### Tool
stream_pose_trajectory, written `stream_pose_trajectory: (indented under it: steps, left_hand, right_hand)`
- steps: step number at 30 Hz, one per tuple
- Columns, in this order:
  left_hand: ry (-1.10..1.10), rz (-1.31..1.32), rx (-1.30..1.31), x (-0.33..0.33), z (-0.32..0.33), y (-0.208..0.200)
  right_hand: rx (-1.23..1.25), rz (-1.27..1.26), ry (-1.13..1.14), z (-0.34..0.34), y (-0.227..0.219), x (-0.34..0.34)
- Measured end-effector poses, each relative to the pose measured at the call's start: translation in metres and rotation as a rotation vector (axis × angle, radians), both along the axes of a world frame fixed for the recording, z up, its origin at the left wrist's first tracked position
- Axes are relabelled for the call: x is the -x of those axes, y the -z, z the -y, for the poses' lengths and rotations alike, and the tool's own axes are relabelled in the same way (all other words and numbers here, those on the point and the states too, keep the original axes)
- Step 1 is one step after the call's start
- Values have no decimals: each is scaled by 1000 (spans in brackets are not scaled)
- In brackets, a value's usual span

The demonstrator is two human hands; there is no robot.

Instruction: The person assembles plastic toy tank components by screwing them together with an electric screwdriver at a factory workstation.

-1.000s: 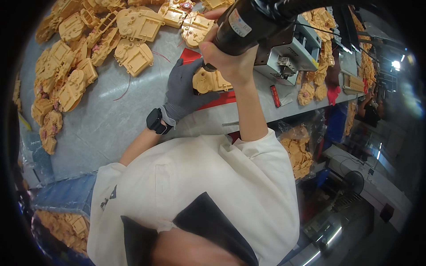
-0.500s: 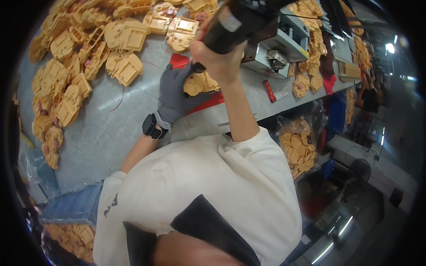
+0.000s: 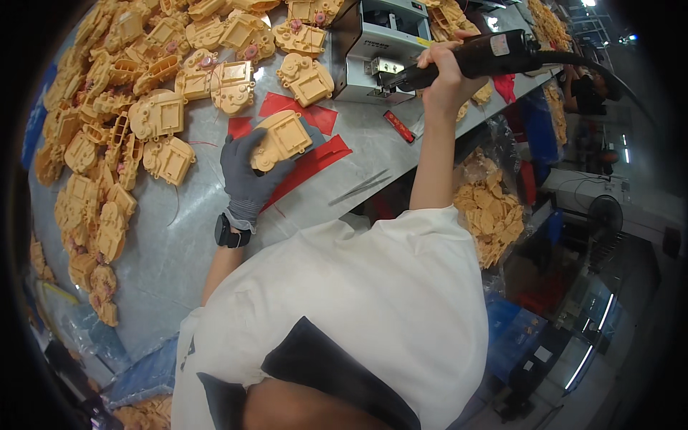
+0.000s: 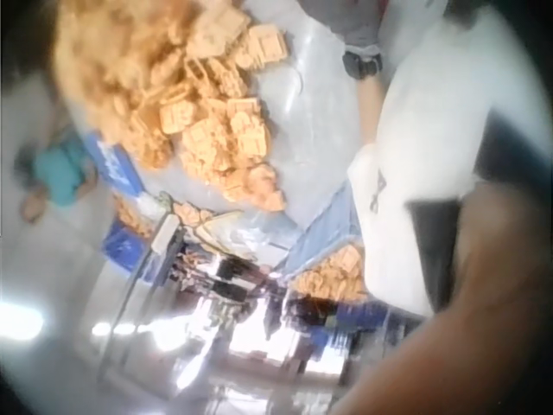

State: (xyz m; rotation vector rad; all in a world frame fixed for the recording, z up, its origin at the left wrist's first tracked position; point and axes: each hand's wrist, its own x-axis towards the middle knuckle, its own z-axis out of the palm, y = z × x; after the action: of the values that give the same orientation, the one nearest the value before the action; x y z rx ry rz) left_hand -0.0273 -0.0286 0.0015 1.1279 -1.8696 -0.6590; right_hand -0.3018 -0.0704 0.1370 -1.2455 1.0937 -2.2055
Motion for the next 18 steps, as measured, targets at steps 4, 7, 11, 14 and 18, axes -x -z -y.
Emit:
stream_pose_trajectory:
  steps: [4, 7, 11, 14, 18]
  left_hand:
    - [-14, 19, -6, -3, -7, -1]
    - [-10, -12, -29, -3, -8, -3]
    - [-20, 30, -2, -6, -2, -2]
    - [12, 31, 5, -5, -5, -3]
    - [-2, 15, 21, -6, -4, 0]
  right_hand:
    - [1, -85, 34, 10, 20, -5]
    - [-62, -110, 9, 8, 14, -4]
    - [-193, 121, -188, -36, 13, -47]
    - [-18, 104, -470, -65, 8, -87]
    - [-171, -23, -422, -61, 13, -114]
